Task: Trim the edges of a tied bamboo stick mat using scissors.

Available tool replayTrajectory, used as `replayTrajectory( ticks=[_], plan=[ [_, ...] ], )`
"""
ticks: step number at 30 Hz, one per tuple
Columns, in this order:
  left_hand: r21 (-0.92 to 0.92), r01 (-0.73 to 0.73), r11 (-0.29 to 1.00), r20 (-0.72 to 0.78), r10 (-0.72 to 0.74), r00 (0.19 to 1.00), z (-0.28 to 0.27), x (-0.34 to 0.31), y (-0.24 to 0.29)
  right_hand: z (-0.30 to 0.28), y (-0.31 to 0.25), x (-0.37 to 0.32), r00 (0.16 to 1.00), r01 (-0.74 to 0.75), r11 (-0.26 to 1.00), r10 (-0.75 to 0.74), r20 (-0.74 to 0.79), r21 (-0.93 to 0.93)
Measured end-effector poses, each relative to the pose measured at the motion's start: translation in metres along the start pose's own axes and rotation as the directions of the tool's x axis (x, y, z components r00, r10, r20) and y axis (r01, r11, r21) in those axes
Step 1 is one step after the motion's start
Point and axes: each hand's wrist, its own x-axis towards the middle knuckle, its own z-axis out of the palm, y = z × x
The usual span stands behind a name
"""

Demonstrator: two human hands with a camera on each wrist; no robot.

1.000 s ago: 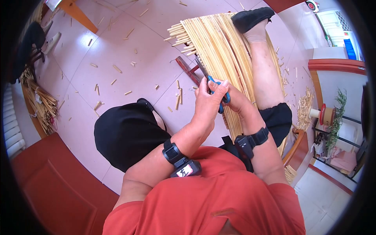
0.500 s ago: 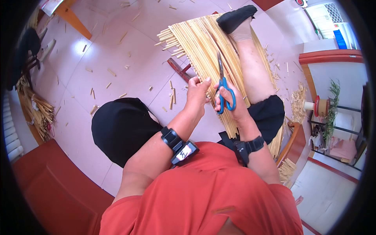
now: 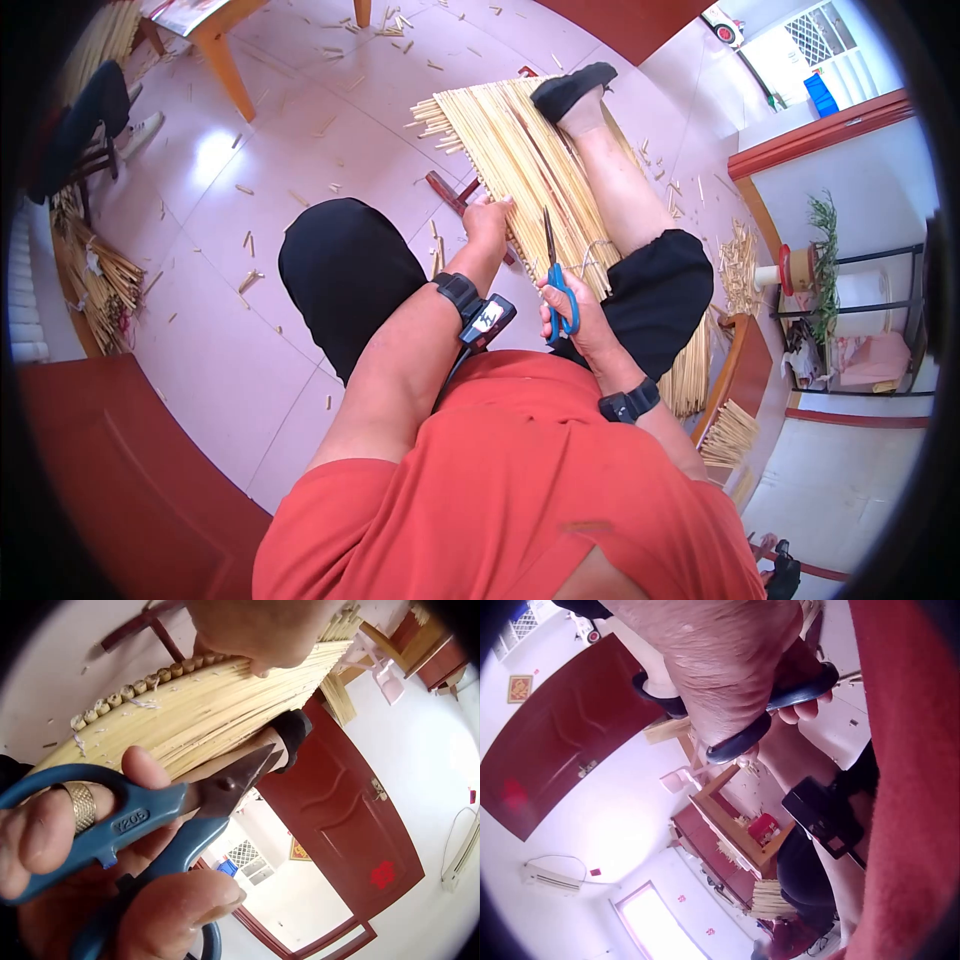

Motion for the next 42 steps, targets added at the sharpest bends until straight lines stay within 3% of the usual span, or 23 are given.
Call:
replayTrajectory(
  ticks=[3,8,10,21,26,32,36,38,42],
  plan=[
    [-0.115,-0.012,0.993,-0.030,0.009,1.000,0.004,-0.009,-0.004,0.005,0.001,-0.002,1.000,0.023,0.998,-0.022,0.019,-0.062],
    [-0.121,-0.005,0.993,-0.103,-0.007,0.995,0.017,-0.014,-0.020,-0.003,0.008,-0.004,1.000,0.024,0.997,-0.024,-0.007,-0.080],
    [-0.157,-0.083,0.984,-0.153,0.059,0.986,0.021,-0.011,-0.019,-0.005,0.009,-0.001,0.999,0.021,0.998,-0.023,-0.024,-0.066],
    [-0.157,-0.051,0.986,-0.181,0.022,0.983,0.030,0.003,-0.019,0.012,-0.020,0.028,0.986,0.152,0.983,-0.158,-0.049,-0.107],
    [-0.137,-0.055,0.989,-0.148,0.035,0.988,0.033,0.007,-0.037,0.010,-0.006,0.023,0.975,0.209,0.965,-0.217,-0.039,-0.161],
    [-0.215,-0.058,0.975,-0.170,0.021,0.985,0.042,0.000,-0.038,-0.003,-0.006,0.008,0.983,0.157,0.987,-0.154,-0.103,0.020],
    [-0.070,0.110,0.991,-0.121,-0.118,0.986,0.044,-0.018,-0.016,-0.017,-0.014,0.011,0.990,0.130,0.991,-0.131,-0.053,-0.016],
    [-0.073,0.192,0.979,-0.100,-0.198,0.975,0.045,-0.030,-0.005,-0.026,-0.019,0.022,0.996,0.064,0.998,-0.063,0.064,-0.020],
    [-0.145,0.184,0.972,-0.026,-0.190,0.981,0.041,-0.038,0.000,-0.036,-0.034,0.048,0.982,-0.017,1.000,0.022,0.187,-0.026]
  ],
)
